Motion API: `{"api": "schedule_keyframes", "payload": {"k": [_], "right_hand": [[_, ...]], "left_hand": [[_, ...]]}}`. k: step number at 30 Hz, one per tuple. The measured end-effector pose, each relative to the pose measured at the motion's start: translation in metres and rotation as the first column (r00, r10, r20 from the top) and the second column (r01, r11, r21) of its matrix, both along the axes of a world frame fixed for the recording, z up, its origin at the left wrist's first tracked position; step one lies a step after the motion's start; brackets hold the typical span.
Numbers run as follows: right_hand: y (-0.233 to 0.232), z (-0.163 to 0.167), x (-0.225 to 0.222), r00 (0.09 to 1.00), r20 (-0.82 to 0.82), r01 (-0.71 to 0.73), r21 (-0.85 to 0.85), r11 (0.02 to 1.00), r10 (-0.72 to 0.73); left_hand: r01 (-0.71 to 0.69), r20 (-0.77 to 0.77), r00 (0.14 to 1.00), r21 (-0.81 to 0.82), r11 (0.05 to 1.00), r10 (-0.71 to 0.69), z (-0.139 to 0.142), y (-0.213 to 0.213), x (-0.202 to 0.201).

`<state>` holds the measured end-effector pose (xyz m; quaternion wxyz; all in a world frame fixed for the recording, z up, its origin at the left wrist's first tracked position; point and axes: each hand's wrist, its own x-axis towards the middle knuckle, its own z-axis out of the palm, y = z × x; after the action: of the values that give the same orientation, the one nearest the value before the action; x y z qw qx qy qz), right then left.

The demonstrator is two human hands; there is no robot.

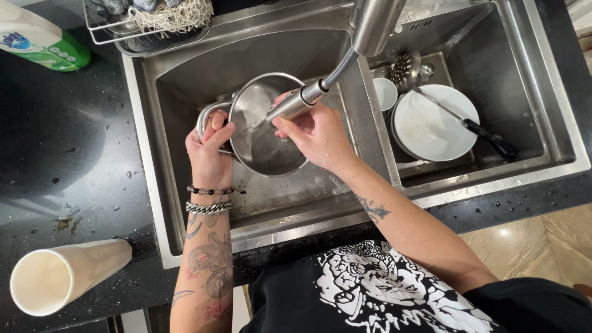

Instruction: The person rinses a knife under running water at the kitchen sink, then gathers food scraps and a plastic bag from the sink basin and clears the drain. They rinse a cup, wash a pair of scissors, and finally rinse and scrub a stainless steel pot under the faucet.

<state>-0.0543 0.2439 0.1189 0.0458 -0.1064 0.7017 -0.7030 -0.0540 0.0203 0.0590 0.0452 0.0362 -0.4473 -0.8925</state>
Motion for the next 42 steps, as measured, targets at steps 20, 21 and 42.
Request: {"api": "schedule_keyframes", "payload": {"k": [20,21,42], "right_hand": [[0.048,-0.059,-0.001,0.992,0.106,0.05,0.17,0.984,-0.069],[0.051,-0.068,-0.001,0.99,0.131,0.038,0.148,0.988,-0.058],[0.056,-0.113,0.005,0.769,0.639,0.221,-0.301,0.928,0.024]], "left_hand": [[-0.231,-0.317,0.943,-0.848,0.477,-0.106,0.04,0.039,0.011],[-0.334,-0.418,0.891,-0.867,0.369,-0.177,0.048,0.039,0.013],[-0.641,-0.569,0.701,-0.767,-0.029,-0.431,0.12,0.029,0.036]]}}
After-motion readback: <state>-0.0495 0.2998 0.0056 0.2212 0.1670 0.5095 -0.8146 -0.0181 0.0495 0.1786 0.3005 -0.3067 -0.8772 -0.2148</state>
